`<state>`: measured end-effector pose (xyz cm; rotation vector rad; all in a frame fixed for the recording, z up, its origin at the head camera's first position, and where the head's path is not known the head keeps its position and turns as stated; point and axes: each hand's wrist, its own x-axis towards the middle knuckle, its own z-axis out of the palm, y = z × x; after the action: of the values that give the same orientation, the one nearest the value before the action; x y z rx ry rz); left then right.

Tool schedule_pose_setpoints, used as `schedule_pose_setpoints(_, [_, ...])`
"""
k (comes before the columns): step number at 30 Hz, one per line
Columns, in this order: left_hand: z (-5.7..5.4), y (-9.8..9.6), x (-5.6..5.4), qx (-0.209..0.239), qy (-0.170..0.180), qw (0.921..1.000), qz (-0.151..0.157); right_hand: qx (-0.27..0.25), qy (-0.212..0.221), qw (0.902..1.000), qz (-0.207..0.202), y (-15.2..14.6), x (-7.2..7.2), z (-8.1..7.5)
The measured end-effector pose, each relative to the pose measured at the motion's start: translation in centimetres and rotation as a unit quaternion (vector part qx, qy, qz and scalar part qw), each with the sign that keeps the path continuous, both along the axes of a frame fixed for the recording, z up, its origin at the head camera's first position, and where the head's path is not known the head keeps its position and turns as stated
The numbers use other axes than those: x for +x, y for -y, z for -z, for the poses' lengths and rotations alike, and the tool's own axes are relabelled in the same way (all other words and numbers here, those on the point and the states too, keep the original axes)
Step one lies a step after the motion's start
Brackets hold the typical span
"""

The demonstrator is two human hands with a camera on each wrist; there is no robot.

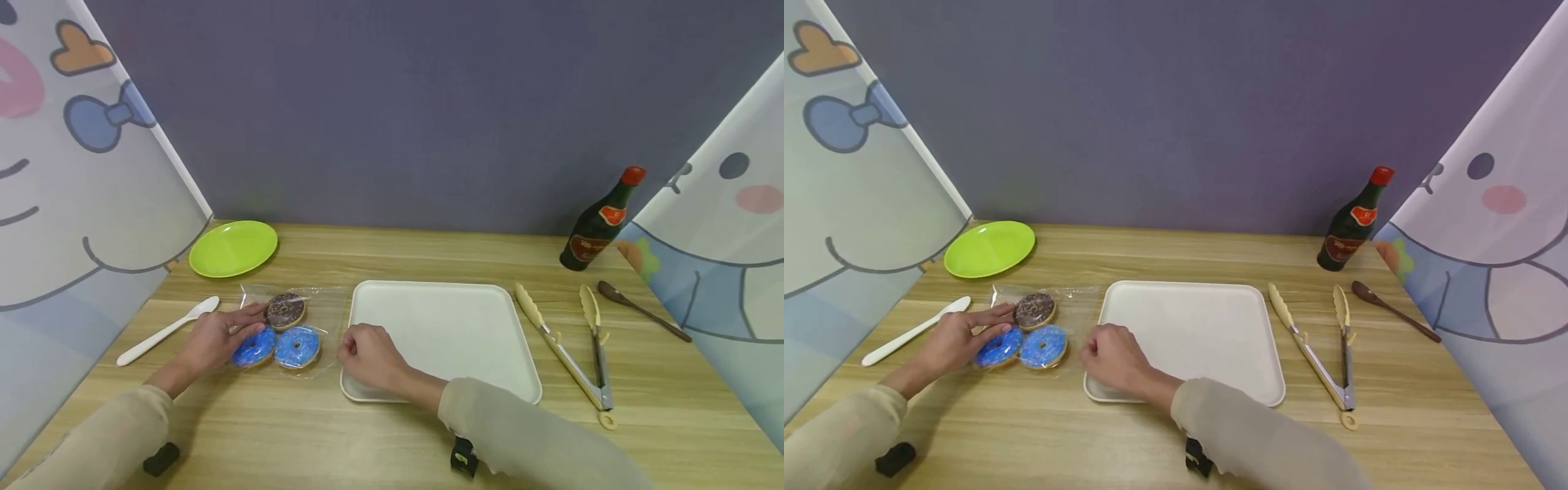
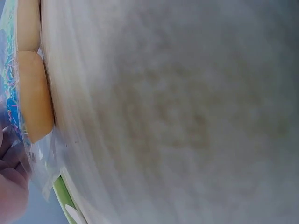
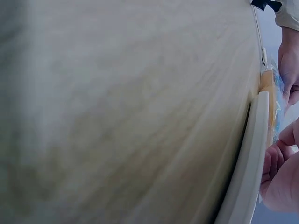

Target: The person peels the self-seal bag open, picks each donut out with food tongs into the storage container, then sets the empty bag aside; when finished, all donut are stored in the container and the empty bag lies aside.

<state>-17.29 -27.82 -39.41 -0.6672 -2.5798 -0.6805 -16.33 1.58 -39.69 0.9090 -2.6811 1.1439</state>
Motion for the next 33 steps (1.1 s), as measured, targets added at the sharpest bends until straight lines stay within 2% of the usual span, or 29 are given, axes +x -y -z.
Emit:
schedule_pose_setpoints(7, [0.2, 0.0, 0.3, -0.001, 0.002, 1.0000, 0.003, -0.007, -0.002, 1.0000, 0.006, -0.6, 0.0, 0.5])
schedule_pose_setpoints(10, [0.2, 0.0, 0.3, 0.000, -0.010, 0.9999, 0.002, -0.015, 0.000, 0.9999, 0.005, -0.7, -0.1, 0.4])
schedule_pose_setpoints(15, [0.1, 0.0, 0.2, -0.002, -0.007, 1.0000, 0.003, -0.033, 0.009, 0.9993, 0.017, -0.4, -0.4, -0.1])
schedule_pose_setpoints(23, [0.1, 0.0, 0.1, -0.005, -0.003, 1.0000, 0.002, -0.034, 0.008, 0.9989, 0.031, 1.2, -1.9, -0.6])
schedule_pose_setpoints(26, [0.1, -0.1, 0.2, -0.004, -0.001, 1.0000, 0.003, -0.027, 0.022, 0.9988, 0.034, 1.5, -2.5, -0.5])
schedule_pose_setpoints(33, [-0.2, -0.3, 0.2, -0.003, 0.001, 1.0000, -0.001, -0.023, 0.009, 0.9991, 0.034, 1.5, -3.3, -0.2])
